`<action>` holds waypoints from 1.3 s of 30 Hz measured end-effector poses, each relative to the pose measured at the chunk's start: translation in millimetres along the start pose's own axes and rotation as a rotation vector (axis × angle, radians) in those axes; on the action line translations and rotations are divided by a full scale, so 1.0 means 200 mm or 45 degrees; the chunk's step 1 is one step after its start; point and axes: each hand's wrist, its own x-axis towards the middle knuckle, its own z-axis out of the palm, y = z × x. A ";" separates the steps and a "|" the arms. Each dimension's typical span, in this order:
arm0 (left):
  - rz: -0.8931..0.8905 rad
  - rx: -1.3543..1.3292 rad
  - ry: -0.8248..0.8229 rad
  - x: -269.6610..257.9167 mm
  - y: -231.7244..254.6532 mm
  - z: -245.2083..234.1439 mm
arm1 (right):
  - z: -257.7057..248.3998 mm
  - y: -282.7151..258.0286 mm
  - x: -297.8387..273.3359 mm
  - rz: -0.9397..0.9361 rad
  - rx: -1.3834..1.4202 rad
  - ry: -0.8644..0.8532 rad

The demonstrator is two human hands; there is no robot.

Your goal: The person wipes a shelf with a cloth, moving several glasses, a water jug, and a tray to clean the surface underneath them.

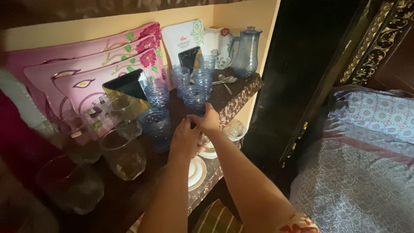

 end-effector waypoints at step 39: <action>0.261 0.159 0.449 -0.21 0.10 0.00 | -0.37 -0.17 -0.35 -0.334 0.148 0.187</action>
